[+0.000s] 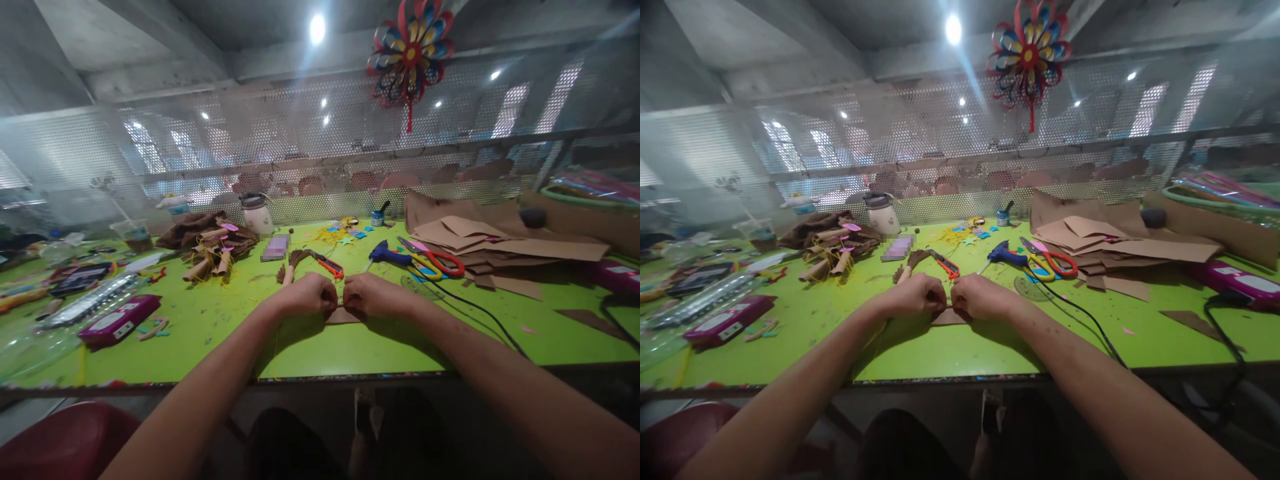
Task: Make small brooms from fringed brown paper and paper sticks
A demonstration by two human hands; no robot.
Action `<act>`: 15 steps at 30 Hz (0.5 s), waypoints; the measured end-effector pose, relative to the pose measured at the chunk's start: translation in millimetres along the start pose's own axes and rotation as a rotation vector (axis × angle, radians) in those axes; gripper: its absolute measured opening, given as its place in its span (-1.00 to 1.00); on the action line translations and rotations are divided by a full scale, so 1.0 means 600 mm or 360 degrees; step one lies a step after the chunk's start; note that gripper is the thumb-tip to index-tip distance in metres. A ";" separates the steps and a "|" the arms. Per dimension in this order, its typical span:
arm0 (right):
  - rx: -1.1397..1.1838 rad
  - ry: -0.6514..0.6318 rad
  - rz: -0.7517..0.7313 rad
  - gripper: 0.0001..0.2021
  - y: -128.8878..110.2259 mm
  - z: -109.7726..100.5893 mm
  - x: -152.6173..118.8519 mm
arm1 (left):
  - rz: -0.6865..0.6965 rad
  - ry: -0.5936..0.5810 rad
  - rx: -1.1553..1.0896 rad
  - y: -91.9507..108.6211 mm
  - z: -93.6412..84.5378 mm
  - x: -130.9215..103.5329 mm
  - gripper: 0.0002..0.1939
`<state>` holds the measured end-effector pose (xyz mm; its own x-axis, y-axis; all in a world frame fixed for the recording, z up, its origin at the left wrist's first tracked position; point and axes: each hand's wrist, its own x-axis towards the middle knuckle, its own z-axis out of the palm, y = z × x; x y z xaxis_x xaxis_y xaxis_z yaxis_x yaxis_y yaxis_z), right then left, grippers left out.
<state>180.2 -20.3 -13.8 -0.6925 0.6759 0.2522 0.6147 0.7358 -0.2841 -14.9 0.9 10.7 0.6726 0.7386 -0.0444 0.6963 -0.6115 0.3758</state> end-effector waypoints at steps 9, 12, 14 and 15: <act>-0.0345 -0.0095 0.0073 -0.89 -0.019 -0.017 -0.012 | 0.0068 0.0015 0.0292 0.017 -0.006 -0.014 -0.84; -0.0446 -0.0125 0.0082 -0.90 -0.028 -0.018 -0.015 | 0.0108 -0.0001 0.0418 0.016 -0.009 -0.018 -0.83; -0.0476 -0.0149 0.0100 -0.92 -0.032 -0.019 -0.017 | 0.0129 -0.0029 0.0468 0.015 -0.011 -0.019 -0.81; -0.0482 -0.0161 0.0108 -0.93 -0.034 -0.019 -0.019 | 0.0136 -0.0043 0.0491 0.015 -0.011 -0.019 -0.80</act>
<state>180.0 -42.4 -0.5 -0.6707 0.7275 0.1444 0.7347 0.6784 -0.0052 -18.3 -11.1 20.7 0.7356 0.6755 -0.0507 0.6771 -0.7314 0.0811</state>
